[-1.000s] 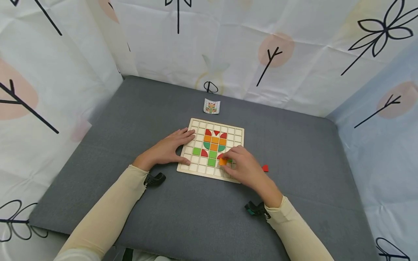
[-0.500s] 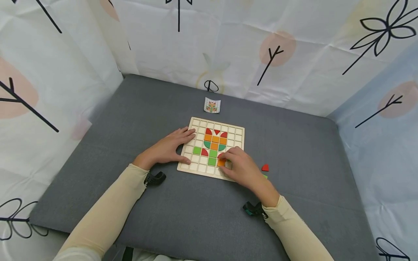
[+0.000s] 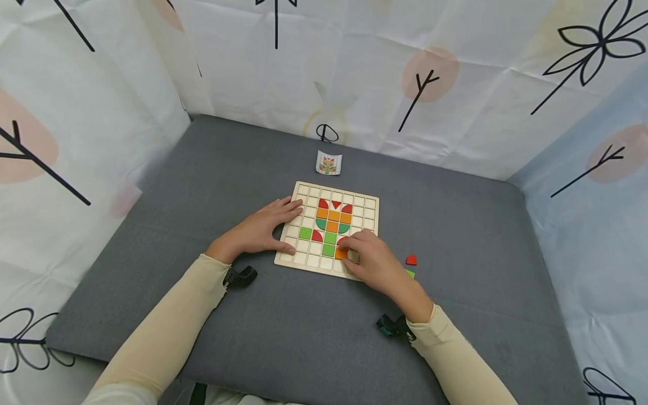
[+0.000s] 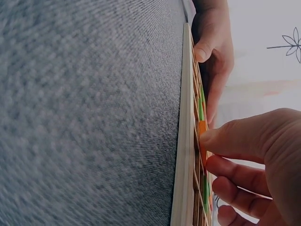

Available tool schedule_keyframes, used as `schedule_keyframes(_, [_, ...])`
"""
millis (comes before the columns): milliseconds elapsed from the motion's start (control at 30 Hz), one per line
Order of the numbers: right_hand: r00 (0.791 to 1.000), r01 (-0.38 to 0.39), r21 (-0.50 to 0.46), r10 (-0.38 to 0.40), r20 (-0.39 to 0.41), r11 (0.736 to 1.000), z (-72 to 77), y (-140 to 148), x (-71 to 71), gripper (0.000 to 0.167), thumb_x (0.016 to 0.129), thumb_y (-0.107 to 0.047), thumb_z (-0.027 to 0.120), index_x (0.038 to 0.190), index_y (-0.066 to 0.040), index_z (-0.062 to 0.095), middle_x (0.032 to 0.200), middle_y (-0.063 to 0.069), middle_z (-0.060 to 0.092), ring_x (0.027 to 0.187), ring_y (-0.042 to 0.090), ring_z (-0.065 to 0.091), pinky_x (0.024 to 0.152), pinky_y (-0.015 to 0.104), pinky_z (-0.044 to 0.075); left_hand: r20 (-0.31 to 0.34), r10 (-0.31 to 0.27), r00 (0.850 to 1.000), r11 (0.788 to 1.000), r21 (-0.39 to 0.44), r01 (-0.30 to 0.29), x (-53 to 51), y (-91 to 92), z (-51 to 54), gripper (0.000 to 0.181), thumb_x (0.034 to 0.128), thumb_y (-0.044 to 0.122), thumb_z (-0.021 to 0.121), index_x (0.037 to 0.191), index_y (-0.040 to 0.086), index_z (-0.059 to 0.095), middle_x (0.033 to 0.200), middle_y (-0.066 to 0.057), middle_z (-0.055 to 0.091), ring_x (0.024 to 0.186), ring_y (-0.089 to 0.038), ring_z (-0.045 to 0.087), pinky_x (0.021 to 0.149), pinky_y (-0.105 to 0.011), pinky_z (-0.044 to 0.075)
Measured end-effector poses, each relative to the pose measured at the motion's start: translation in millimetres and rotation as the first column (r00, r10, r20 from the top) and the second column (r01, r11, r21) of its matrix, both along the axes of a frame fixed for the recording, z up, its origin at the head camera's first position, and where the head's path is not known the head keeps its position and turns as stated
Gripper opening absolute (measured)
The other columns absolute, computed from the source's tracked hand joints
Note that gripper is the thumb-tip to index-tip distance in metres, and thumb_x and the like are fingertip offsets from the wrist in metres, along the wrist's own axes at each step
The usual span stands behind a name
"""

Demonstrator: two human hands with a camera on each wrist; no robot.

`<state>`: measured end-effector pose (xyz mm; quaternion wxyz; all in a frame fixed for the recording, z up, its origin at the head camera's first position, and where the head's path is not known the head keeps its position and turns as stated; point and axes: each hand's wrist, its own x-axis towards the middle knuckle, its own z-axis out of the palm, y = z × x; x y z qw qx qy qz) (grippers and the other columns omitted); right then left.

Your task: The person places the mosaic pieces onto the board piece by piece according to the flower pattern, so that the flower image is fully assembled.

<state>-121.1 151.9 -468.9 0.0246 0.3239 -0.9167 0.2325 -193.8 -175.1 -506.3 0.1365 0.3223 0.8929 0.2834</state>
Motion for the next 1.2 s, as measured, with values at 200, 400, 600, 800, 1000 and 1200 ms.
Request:
schedule_keyframes(200, [1.000,0.011,0.001,-0.011,-0.024,1.000,-0.8,-1,-1.3,0.018,0.089,-0.004,0.088,0.105,-0.008,0.081,0.102,0.004,0.072,0.098,0.025,0.062,0.085,0.042,0.057,-0.002,0.000,1.000,1.000,0.002,0.000,-0.3,-0.5,-1.1,0.114,0.0872,0.060,0.088,0.173,0.013,0.029,0.181,0.001,0.017,0.167,-0.030,0.004,0.131,-0.059,0.012])
schedule_keyframes(400, [1.000,0.030,0.013,-0.030,-0.008,0.999,0.5,-3,-0.5,0.018,0.090,-0.006,0.089,0.105,-0.009,0.081,0.102,0.003,0.072,0.098,0.023,0.062,0.084,0.042,0.057,0.004,0.003,1.000,1.000,0.002,-0.003,0.4,0.2,0.2,0.114,0.0870,0.060,0.088,0.173,0.014,0.029,0.181,0.001,0.016,0.167,-0.029,0.004,0.131,-0.059,0.013])
schedule_keyframes(600, [0.999,0.040,-0.006,-0.040,-0.006,0.999,3.2,1,0.1,0.019,0.089,-0.005,0.088,0.107,-0.007,0.082,0.101,0.004,0.072,0.098,0.025,0.062,0.084,0.042,0.056,0.002,0.001,1.000,1.000,0.004,-0.001,0.9,0.5,0.5,0.114,0.0869,0.060,0.088,0.173,0.013,0.029,0.181,-0.001,0.017,0.167,-0.031,0.004,0.130,-0.060,0.012])
schedule_keyframes(800, [0.994,0.104,-0.029,-0.103,0.034,0.994,14.4,22,-0.3,0.023,0.091,-0.007,0.088,0.112,-0.006,0.081,0.107,0.006,0.073,0.104,0.026,0.062,0.086,0.045,0.055,0.002,0.003,1.000,1.000,0.010,-0.003,0.9,0.6,1.3,0.114,0.0868,0.059,0.088,0.173,0.013,0.029,0.181,0.000,0.017,0.167,-0.030,0.004,0.131,-0.059,0.012])
schedule_keyframes(1000, [0.981,0.191,-0.023,-0.190,0.044,0.981,27.8,50,-1.1,0.026,0.093,-0.008,0.087,0.118,-0.004,0.079,0.116,0.008,0.072,0.107,0.029,0.063,0.089,0.050,0.056,0.011,0.009,1.000,1.000,0.005,-0.009,0.6,0.4,1.0,0.114,0.0868,0.060,0.088,0.173,0.014,0.029,0.181,0.001,0.016,0.167,-0.029,0.004,0.131,-0.058,0.012])
schedule_keyframes(1200, [0.974,0.226,-0.017,-0.225,0.035,0.974,33.6,70,2.4,0.027,0.094,-0.005,0.086,0.119,-0.003,0.079,0.117,0.010,0.073,0.106,0.031,0.064,0.089,0.054,0.055,0.013,0.013,1.000,1.000,0.006,-0.013,0.9,0.3,2.0,0.114,0.0866,0.060,0.088,0.173,0.013,0.029,0.181,0.001,0.017,0.167,-0.030,0.004,0.131,-0.059,0.012])
